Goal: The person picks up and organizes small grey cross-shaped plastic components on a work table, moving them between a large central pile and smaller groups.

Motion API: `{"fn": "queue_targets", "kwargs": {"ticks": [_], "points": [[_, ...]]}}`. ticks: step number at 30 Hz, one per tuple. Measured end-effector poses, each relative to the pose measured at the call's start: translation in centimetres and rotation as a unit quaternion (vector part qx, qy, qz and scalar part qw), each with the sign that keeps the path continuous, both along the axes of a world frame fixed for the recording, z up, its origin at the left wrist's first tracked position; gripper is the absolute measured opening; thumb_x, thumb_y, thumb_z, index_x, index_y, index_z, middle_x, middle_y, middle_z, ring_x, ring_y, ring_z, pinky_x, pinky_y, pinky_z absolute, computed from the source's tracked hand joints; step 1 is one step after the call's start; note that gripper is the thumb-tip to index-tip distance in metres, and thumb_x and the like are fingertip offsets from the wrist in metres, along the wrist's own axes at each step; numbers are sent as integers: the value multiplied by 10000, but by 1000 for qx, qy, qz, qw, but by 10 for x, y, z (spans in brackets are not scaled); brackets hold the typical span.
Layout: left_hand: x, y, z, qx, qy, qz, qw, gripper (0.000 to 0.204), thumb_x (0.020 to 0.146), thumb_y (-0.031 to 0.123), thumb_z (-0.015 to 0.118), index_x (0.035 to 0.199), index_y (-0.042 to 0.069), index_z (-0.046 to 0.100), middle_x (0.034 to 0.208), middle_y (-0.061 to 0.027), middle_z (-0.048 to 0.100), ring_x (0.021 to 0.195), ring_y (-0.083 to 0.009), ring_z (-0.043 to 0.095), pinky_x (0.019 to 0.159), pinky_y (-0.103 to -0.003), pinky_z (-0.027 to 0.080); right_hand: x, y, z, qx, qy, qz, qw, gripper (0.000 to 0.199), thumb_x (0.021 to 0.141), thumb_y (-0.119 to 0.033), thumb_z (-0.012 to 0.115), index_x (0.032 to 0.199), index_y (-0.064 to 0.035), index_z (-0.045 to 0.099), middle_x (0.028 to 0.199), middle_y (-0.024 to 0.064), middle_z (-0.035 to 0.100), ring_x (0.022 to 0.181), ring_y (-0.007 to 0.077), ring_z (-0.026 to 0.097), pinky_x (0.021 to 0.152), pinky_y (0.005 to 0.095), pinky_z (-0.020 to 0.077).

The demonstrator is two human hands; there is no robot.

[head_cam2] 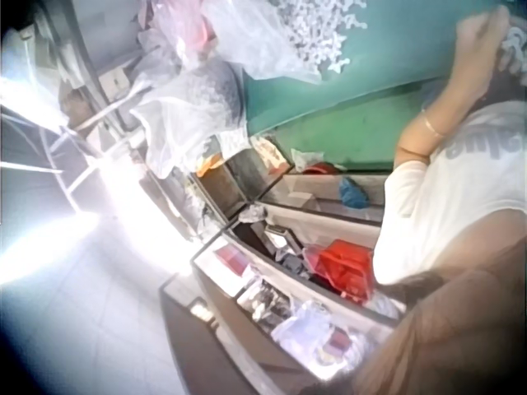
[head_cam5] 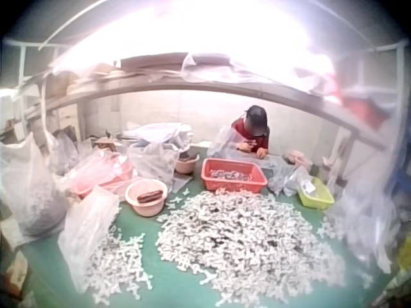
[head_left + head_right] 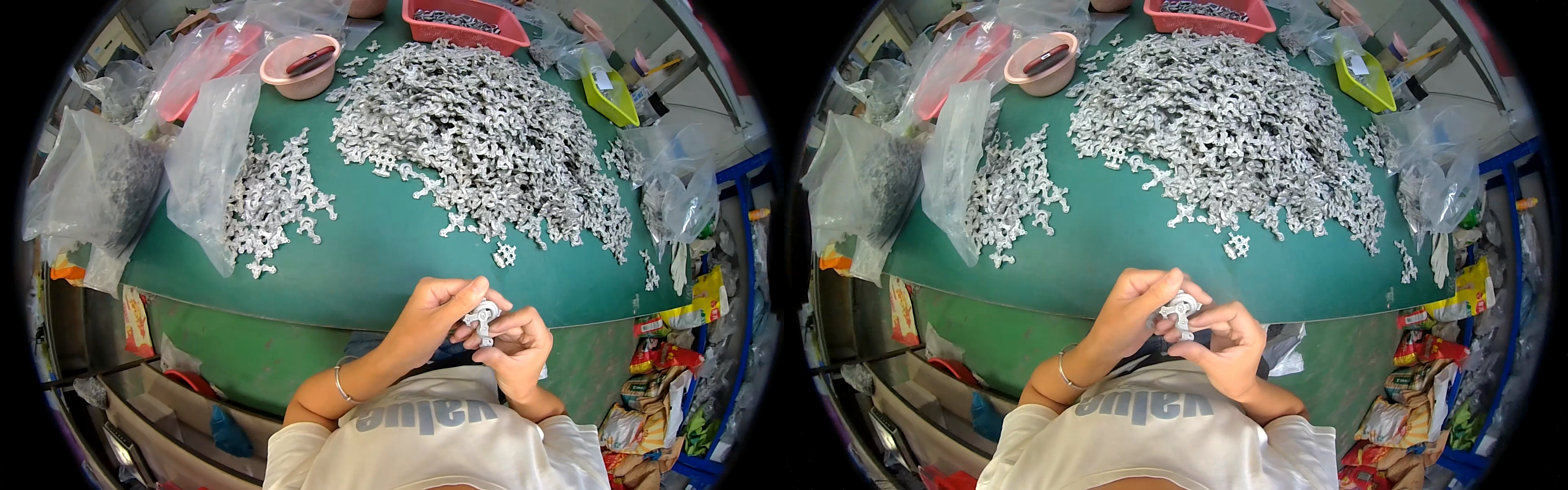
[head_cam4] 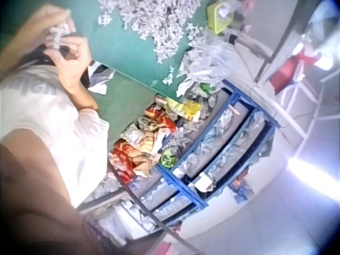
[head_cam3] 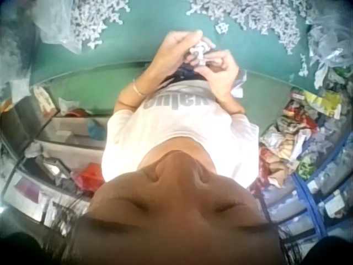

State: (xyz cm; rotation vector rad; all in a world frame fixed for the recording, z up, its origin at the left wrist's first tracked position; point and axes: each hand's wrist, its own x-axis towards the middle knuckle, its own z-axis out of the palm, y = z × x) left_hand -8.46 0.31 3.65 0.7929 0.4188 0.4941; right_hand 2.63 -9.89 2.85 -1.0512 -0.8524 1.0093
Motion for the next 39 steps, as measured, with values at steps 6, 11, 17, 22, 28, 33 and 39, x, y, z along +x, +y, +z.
{"fn": "queue_targets", "kwargs": {"ticks": [6, 11, 17, 22, 28, 33, 39], "points": [[-1, 1, 2, 26, -12, -7, 1000, 391, 942, 269, 439, 853, -56, 638, 618, -20, 528, 489, -43, 384, 435, -195, 331, -4, 1, -1, 21, -25, -15, 999, 340, 644, 116, 721, 884, 24, 499, 842, 201, 642, 792, 231, 646, 736, 337, 522], [-5, -2, -17, -13, 4, 147, 989, 379, 942, 275, 426, 778, -23, 592, 662, -42, 516, 528, -78, 422, 459, -187, 330, 11, 22, -23, 57, -149, -87, 983, 176, 685, -52, 720, 750, 15, 570, 685, 95, 632, 666, 179, 552, 632, 299, 450], [-18, 5, -39, -222, -68, 242, 942, 270, 932, 268, 448, 824, 41, 545, 857, -71, 575, 694, -147, 576, 525, -231, 453, 25, 83, -53, -20, -624, -108, 774, 360, 702, -124, 687, 1032, -43, 567, 883, 105, 535, 816, 255, 487, 721, 366, 377], [-26, 5, -49, -231, -87, 192, 950, 107, 891, 170, 538, 896, 66, 558, 970, -119, 610, 722, -134, 592, 547, -242, 479, 27, 107, -68, -82, -701, -93, 703, 223, 742, -160, 636, 948, -76, 616, 823, 81, 522, 783, 235, 474, 691, 358, 337], [-23, 4, -59, -211, -65, 203, 954, 137, 868, 78, 559, 997, 34, 542, 879, -81, 559, 590, -63, 452, 460, -173, 386, 36, 90, -63, -5, -567, -180, 804, 78, 797, -40, 567, 851, -60, 620, 752, 61, 591, 676, 234, 515, 689, 339, 342], [-12, -2, -52, -111, -7, 214, 971, 269, 834, 23, 572, 1098, 1, 526, 871, -61, 546, 576, -55, 435, 454, -186, 361, 26, 59, -42, -77, 16, -92, 993, 131, 891, -54, 497, 945, 44, 565, 774, 97, 607, 684, 115, 545, 628, 225, 425], [-13, -5, -36, 66, 77, 210, 972, 234, 777, -40, 603, 1010, -37, 577, 876, -68, 558, 576, -75, 492, 453, -195, 371, 21, 38, -27, -67, 159, -37, 984, 145, 884, -54, 506, 974, 50, 551, 776, 107, 612, 682, 128, 556, 629, 239, 427]]}}
